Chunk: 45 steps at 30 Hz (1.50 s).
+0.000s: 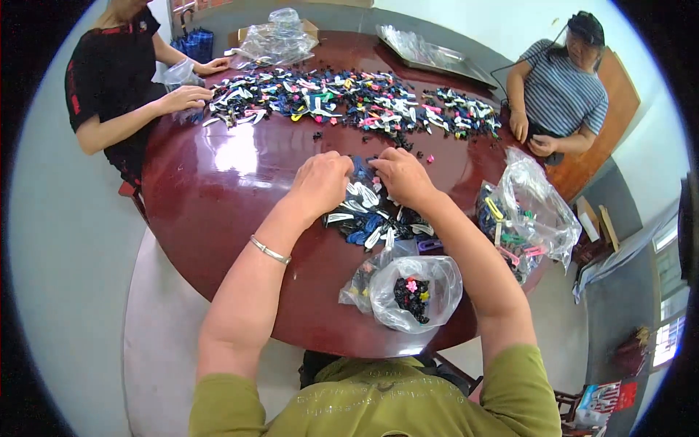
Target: The person packages small hair clips into individual plastic bags by hand.
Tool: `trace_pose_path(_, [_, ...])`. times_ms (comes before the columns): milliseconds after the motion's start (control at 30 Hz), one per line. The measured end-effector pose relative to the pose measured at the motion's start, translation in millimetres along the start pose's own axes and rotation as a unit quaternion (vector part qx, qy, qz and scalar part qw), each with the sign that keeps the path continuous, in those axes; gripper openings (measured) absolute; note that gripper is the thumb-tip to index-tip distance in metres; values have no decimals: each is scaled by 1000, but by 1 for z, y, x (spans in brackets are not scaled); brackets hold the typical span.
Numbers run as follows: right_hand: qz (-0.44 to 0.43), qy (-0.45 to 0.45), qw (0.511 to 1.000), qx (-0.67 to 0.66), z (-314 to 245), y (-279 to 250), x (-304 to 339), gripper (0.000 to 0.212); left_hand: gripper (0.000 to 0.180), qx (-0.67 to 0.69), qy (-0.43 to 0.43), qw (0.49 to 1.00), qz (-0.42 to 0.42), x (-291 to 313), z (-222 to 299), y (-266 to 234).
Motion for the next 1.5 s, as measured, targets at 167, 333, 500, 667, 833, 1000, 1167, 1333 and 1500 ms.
trace_pose_path(167, [-24,34,999,-23,1,-2,-5,20,14,-7,-10,1000,-18,0,-3,1])
trace_pose_path(333, [12,35,998,-48,0,-6,-1,15,13,-2,-12,1000,-26,-1,-1,-1])
trace_pose_path(500, [93,252,856,-441,8,-25,20,12,13,21,2,1000,0,-3,-1,3])
trace_pose_path(667, [-6,233,793,-563,-38,-79,40,16,13,64,-10,998,16,-2,0,-1])
trace_pose_path(833, [-202,100,770,-597,-83,-104,55,19,15,132,-21,991,1,-4,3,0])
trace_pose_path(1000, [46,204,839,-502,-57,-69,49,13,16,285,-84,952,-69,-3,2,12])
trace_pose_path(1167, [110,129,913,-370,-47,-43,38,16,26,450,-129,868,-164,-3,18,15])
trace_pose_path(1333, [96,165,896,-401,-39,-28,40,14,25,496,-125,835,-205,-3,23,8])
trace_pose_path(1500, [17,196,812,-550,-46,-65,49,10,23,303,-99,931,-177,-4,-4,-22])
Point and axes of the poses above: each hand's wrist, its own x-axis away from the middle knuckle, its own y-axis out of the palm, z = x × y, the point moved 4 cm from there along -x, towards the middle knuckle, and after that the axes turned 11 degrees about -x, right-handed, at the moved point
